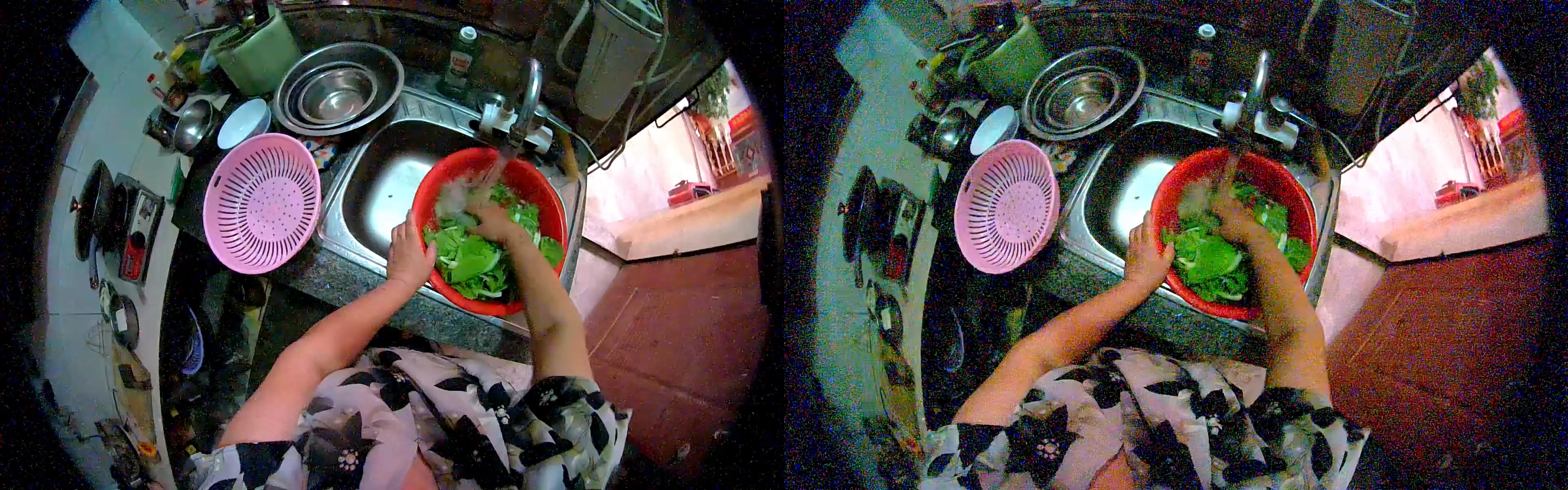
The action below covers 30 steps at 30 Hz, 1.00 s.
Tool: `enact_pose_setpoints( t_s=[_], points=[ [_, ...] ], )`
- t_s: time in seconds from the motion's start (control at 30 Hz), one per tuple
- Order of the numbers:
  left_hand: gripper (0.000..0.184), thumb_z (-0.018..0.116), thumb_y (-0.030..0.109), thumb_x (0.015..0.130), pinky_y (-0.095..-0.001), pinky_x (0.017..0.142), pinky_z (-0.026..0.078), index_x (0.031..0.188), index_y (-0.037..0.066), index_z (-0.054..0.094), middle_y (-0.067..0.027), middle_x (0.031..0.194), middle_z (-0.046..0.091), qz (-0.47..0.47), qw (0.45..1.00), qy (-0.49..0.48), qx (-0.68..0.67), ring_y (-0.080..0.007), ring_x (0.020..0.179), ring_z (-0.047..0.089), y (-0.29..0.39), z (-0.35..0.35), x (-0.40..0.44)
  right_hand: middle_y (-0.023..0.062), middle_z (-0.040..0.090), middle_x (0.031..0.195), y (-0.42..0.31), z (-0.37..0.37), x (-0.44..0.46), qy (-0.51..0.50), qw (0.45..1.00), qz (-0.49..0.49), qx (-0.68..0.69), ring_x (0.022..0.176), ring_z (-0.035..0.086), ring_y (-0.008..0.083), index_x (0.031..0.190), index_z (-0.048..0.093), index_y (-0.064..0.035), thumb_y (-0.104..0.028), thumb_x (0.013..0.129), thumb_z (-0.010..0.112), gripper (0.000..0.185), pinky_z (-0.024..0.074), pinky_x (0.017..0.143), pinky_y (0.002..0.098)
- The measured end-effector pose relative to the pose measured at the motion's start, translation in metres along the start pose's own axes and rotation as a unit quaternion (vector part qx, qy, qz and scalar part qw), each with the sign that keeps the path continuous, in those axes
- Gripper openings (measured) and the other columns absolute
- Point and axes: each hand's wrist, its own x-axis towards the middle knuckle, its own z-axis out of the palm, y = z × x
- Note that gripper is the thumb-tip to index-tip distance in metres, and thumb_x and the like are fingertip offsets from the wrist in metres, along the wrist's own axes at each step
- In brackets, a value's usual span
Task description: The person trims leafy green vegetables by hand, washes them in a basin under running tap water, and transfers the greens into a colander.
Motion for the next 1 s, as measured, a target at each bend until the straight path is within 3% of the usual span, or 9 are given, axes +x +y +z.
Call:
enact_pose_setpoints(
  t_s=[0.13, 0.27, 0.4, 0.47, 0.57, 0.63, 0.67, 0.83, 1.0],
  points=[
    [0.076, 0.061, 0.019, 0.074, -0.0409, 0.098, 0.032, 0.133, -0.005, 0.019, -0.0223, 0.118, 0.043, -0.016, 1.0, -0.019, -0.002, -0.0344, 0.112, 0.038, 0.001, -0.002, 0.001, 0.016, 0.028, 0.14, 0.0, -0.006, -0.002, 0.21, 0.97, 0.114, 0.037, 0.124, 0.031, 0.0383, 0.13, 0.041, -0.0208, -0.034, 0.064, 0.07, 0.074, 0.0317, 0.1, 0.0448],
    [0.076, 0.061, 0.019, 0.075, -0.0411, 0.097, 0.032, 0.133, -0.005, 0.019, -0.022, 0.119, 0.043, -0.016, 1.0, -0.026, -0.002, -0.0341, 0.112, 0.038, 0.001, -0.003, 0.001, 0.0239, 0.031, 0.134, 0.01, 0.005, 0.012, 0.002, 0.987, -0.162, -0.016, 0.119, 0.034, 0.0409, 0.13, 0.04, -0.017, -0.032, 0.068, 0.069, 0.07, 0.0331, 0.098, 0.0467],
    [0.076, 0.061, 0.02, 0.075, -0.0411, 0.098, 0.032, 0.133, -0.006, 0.019, -0.0221, 0.118, 0.043, -0.019, 0.999, -0.033, -0.006, -0.0346, 0.111, 0.039, 0.003, -0.005, 0.001, 0.0243, 0.037, 0.128, 0.002, 0.009, 0.011, 0.399, 0.907, 0.123, 0.056, 0.111, 0.042, 0.0402, 0.125, 0.046, -0.0131, -0.023, 0.071, 0.068, 0.059, 0.0384, 0.092, 0.0449],
    [0.076, 0.061, 0.02, 0.075, -0.0412, 0.097, 0.032, 0.132, -0.007, 0.019, -0.0226, 0.117, 0.043, -0.024, 0.999, -0.029, -0.003, -0.035, 0.11, 0.039, 0.003, -0.004, -0.001, 0.0235, 0.036, 0.13, -0.022, -0.024, -0.012, 0.144, 0.985, 0.058, 0.078, 0.114, 0.039, 0.04, 0.123, 0.048, -0.0132, -0.022, 0.072, 0.067, 0.055, 0.038, 0.092, 0.0446],
    [0.076, 0.061, 0.02, 0.075, -0.0414, 0.097, 0.032, 0.132, -0.006, 0.019, -0.022, 0.116, 0.044, -0.018, 0.999, -0.029, -0.003, -0.035, 0.11, 0.039, 0.005, -0.004, 0.0, 0.0215, 0.031, 0.135, 0.013, 0.005, 0.006, 0.11, 0.991, -0.064, 0.043, 0.119, 0.034, 0.0398, 0.126, 0.043, -0.0129, -0.024, 0.069, 0.069, 0.063, 0.0369, 0.094, 0.0454],
    [0.076, 0.061, 0.02, 0.075, -0.0417, 0.096, 0.033, 0.132, -0.006, 0.019, -0.0218, 0.116, 0.044, -0.015, 1.0, -0.027, -0.006, -0.035, 0.11, 0.039, 0.005, -0.005, 0.002, 0.0227, 0.026, 0.138, 0.022, 0.007, 0.01, 0.249, 0.968, -0.02, -0.01, 0.12, 0.033, 0.0428, 0.135, 0.031, -0.008, -0.027, 0.067, 0.071, 0.081, 0.0365, 0.095, 0.0492],
    [0.076, 0.061, 0.02, 0.075, -0.0418, 0.096, 0.033, 0.132, -0.006, 0.019, -0.0217, 0.116, 0.044, -0.016, 1.0, -0.026, -0.006, -0.035, 0.11, 0.04, 0.004, -0.005, 0.001, 0.0171, 0.03, 0.137, 0.019, 0.014, 0.013, 0.321, 0.944, 0.069, 0.043, 0.123, 0.03, 0.0379, 0.124, 0.048, -0.0211, -0.026, 0.067, 0.071, 0.062, 0.0332, 0.098, 0.0449],
    [0.076, 0.06, 0.02, 0.075, -0.0416, 0.096, 0.033, 0.133, -0.005, 0.018, -0.0218, 0.117, 0.043, -0.015, 1.0, -0.024, 0.005, -0.0347, 0.111, 0.039, 0.002, -0.002, -0.001, 0.0151, 0.025, 0.14, 0.005, -0.009, -0.006, 0.098, 0.99, -0.099, 0.014, 0.127, 0.025, 0.0366, 0.127, 0.045, -0.0239, -0.033, 0.066, 0.072, 0.068, 0.0271, 0.098, 0.054],
    [0.076, 0.061, 0.021, 0.075, -0.0417, 0.096, 0.033, 0.133, -0.005, 0.018, -0.0222, 0.118, 0.042, -0.018, 0.999, -0.039, 0.011, -0.0345, 0.113, 0.038, 0.004, -0.006, 0.001, 0.0122, 0.019, 0.143, -0.01, -0.003, -0.002, 0.096, 0.994, 0.056, 0.001, 0.132, 0.013, 0.0359, 0.131, 0.041, -0.0245, -0.04, 0.067, 0.069, 0.071, 0.0158, 0.102, 0.0591]
  ],
)
